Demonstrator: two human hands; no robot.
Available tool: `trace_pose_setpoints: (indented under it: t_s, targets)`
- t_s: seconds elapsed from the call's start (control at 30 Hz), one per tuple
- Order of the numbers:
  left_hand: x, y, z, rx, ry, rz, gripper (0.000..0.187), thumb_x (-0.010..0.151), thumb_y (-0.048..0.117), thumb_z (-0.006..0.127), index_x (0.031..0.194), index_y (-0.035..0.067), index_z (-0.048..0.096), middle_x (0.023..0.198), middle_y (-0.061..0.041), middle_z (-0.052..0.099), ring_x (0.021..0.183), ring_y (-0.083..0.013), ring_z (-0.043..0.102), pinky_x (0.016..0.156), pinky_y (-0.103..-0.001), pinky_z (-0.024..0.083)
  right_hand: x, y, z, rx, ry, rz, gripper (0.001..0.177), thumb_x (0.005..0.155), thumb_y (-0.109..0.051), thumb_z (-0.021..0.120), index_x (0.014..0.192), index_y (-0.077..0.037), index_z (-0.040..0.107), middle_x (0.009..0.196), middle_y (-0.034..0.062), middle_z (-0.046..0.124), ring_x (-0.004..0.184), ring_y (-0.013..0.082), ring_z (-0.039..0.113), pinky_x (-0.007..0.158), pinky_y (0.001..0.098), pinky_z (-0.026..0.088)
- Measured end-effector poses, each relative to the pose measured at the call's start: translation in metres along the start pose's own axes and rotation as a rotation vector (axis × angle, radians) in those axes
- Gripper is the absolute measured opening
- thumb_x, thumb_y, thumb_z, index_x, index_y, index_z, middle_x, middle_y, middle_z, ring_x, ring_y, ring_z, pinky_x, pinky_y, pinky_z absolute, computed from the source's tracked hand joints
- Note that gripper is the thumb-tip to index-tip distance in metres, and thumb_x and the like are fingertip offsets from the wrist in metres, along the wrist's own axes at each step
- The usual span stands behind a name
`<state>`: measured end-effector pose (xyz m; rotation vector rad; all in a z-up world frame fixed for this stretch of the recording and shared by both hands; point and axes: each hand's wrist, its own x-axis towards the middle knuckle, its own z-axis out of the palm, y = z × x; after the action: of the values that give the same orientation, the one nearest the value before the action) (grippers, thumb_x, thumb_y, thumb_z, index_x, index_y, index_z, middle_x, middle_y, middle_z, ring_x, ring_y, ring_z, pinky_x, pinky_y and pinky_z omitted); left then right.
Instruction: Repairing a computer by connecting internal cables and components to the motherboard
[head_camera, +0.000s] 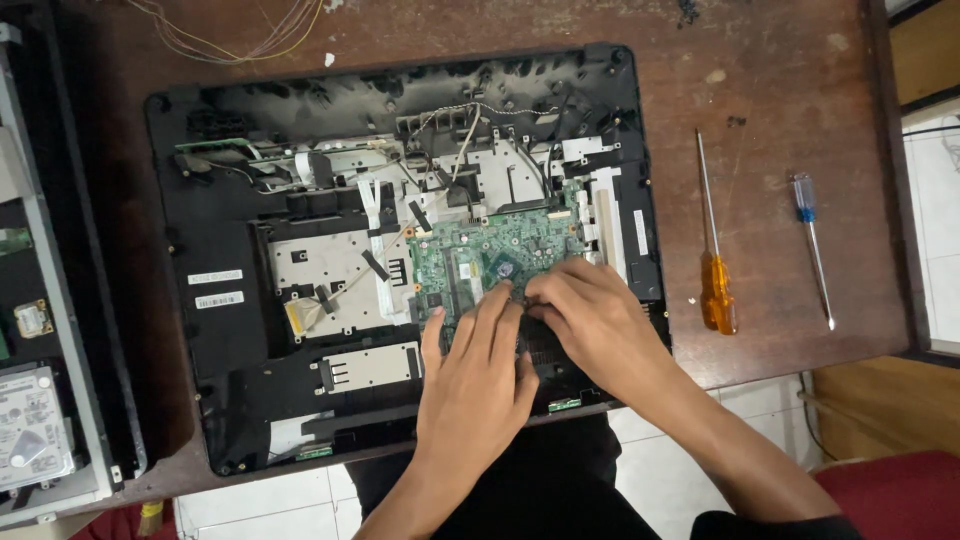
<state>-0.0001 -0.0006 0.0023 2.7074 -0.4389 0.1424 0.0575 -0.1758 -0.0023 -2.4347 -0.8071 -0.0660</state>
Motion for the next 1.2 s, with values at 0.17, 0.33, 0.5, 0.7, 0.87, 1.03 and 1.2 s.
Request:
trace_pose_setpoints:
  t_s: [0.17, 0.33, 0.5, 0.7, 0.87, 1.03, 1.2]
  targets:
    - [-0.002, -0.001, 0.002, -0.003, -0.011, 0.004, 0.041, 0.092, 0.024, 0.057, 0.131, 0.011, 0.057, 0.151, -0.002, 0.052, 0.123, -0.0172, 0.056, 0.114, -0.05, 0.026, -0.005, 0.01, -0.003, 0.197, -0.027, 0.07, 0.027, 0.092, -0.003, 0.074, 0.113, -0.006, 0.057, 0.105, 0.009, 0.069, 0.095, 0.0245, 0.068, 0.087, 0.0377, 0.054]
    - [-0.001, -0.001, 0.002, -0.007, -0.027, -0.004, 0.042, 0.092, 0.024, 0.059, 0.132, 0.011, 0.057, 0.15, -0.002, 0.051, 0.122, -0.0184, 0.057, 0.114, -0.05, 0.026, -0.011, 0.018, 0.0, 0.126, -0.015, -0.052, 0.036, 0.094, -0.001, 0.072, 0.125, -0.003, 0.054, 0.113, 0.0133, 0.067, 0.106, 0.0305, 0.066, 0.094, 0.0434, 0.055]
    - [0.0, -0.001, 0.001, -0.026, -0.03, -0.004, 0.04, 0.091, 0.023, 0.059, 0.13, 0.011, 0.057, 0.149, -0.002, 0.052, 0.123, -0.0184, 0.056, 0.115, -0.051, 0.025, -0.004, 0.01, -0.002, 0.15, -0.01, -0.022, 0.024, 0.098, -0.006, 0.069, 0.119, -0.005, 0.058, 0.108, 0.0115, 0.068, 0.101, 0.0294, 0.067, 0.093, 0.0444, 0.054]
    - [-0.001, -0.002, 0.002, -0.046, -0.023, -0.018, 0.047, 0.09, 0.023, 0.061, 0.135, 0.01, 0.054, 0.149, -0.003, 0.051, 0.122, -0.0191, 0.057, 0.115, -0.049, 0.025, -0.004, 0.009, -0.01, 0.202, 0.088, -0.087, 0.031, 0.094, -0.002, 0.075, 0.122, -0.002, 0.06, 0.114, 0.012, 0.07, 0.105, 0.0278, 0.072, 0.097, 0.0392, 0.06]
    - [0.0, -0.001, 0.001, -0.049, -0.015, -0.02, 0.043, 0.089, 0.022, 0.061, 0.13, 0.01, 0.056, 0.15, -0.003, 0.052, 0.119, -0.0193, 0.057, 0.114, -0.051, 0.027, -0.007, 0.008, -0.011, 0.045, 0.009, -0.041, 0.023, 0.097, -0.007, 0.071, 0.118, -0.004, 0.063, 0.11, 0.011, 0.071, 0.099, 0.0304, 0.07, 0.09, 0.043, 0.057]
    - [0.0, -0.002, 0.001, -0.038, -0.015, -0.019, 0.044, 0.091, 0.023, 0.06, 0.132, 0.01, 0.056, 0.149, -0.003, 0.052, 0.121, -0.019, 0.057, 0.114, -0.05, 0.027, -0.006, 0.007, -0.01, 0.055, -0.038, -0.025, 0.029, 0.097, -0.005, 0.07, 0.123, -0.005, 0.057, 0.108, 0.0143, 0.069, 0.096, 0.0309, 0.068, 0.084, 0.0419, 0.056]
    - [0.0, -0.002, 0.0, -0.062, -0.028, -0.027, 0.039, 0.091, 0.022, 0.059, 0.129, 0.011, 0.058, 0.149, -0.002, 0.051, 0.121, -0.0182, 0.057, 0.114, -0.052, 0.026, -0.005, 0.006, -0.01, 0.05, -0.06, -0.007, 0.034, 0.095, -0.003, 0.071, 0.124, -0.003, 0.054, 0.117, 0.0171, 0.069, 0.103, 0.0313, 0.07, 0.087, 0.042, 0.058]
